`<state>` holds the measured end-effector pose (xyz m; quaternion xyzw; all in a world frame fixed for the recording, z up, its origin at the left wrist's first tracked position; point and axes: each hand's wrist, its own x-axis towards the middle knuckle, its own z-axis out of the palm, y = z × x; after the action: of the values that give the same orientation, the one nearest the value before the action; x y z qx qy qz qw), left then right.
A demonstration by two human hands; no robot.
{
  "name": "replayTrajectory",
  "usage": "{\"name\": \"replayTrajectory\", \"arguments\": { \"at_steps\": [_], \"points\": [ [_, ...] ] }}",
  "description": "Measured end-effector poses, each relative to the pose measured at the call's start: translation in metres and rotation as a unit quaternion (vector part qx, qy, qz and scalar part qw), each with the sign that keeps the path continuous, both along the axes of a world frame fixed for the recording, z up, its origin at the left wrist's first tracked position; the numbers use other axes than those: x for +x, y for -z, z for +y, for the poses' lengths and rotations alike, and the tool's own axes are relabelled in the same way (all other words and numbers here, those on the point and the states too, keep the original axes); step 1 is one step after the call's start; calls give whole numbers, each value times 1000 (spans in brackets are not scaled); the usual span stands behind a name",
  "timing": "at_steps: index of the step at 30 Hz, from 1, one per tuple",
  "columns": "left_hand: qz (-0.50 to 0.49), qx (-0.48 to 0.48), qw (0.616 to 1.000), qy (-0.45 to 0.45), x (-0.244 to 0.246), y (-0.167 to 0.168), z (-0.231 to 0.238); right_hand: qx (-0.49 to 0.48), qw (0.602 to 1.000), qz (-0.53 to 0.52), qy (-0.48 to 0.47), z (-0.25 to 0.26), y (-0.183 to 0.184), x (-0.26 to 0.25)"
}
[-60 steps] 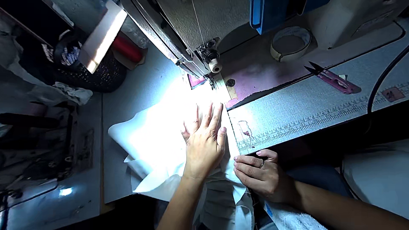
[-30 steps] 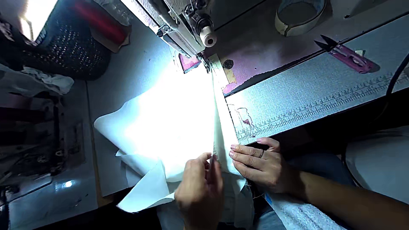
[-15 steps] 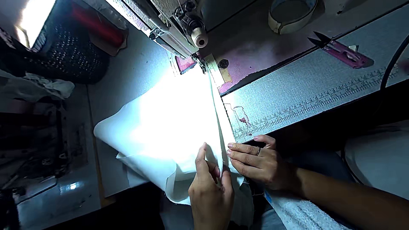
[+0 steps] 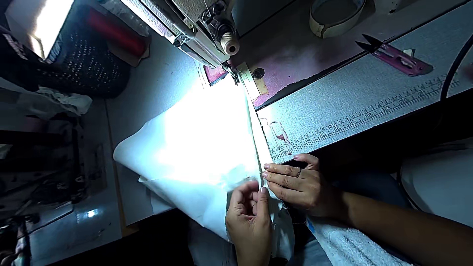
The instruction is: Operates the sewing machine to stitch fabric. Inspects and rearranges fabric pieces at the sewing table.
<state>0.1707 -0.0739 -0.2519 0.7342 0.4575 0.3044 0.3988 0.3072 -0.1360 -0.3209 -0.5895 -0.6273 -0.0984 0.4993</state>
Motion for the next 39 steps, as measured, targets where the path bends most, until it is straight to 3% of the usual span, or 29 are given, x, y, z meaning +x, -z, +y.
{"name": "replayTrajectory", "arguments": {
  "at_steps": [4,11,15,19,22,28,39],
  "points": [
    [41,11,999,30,-6,2,0,-1,1000,-4,-2,0,1,0],
    [-37,-15,999,-20,3,9,-8,-4,1000,-3,-6,-1,1,0],
    [25,59,998,-10,-2,11,-4,-4,1000,-4,-7,-2,1,0],
    [81,193,978,-11,-4,7,-8,-2,1000,2,-4,-2,1,0],
    [141,292,945,31,-9,-12,-4,-6,1000,11,-2,-2,-1,-2],
    [210,370,894,140,-26,-50,14,1,1000,18,-2,-1,-2,-4],
    [215,401,858,239,-15,-25,15,20,999,7,26,-4,7,-5]
  ]
}}
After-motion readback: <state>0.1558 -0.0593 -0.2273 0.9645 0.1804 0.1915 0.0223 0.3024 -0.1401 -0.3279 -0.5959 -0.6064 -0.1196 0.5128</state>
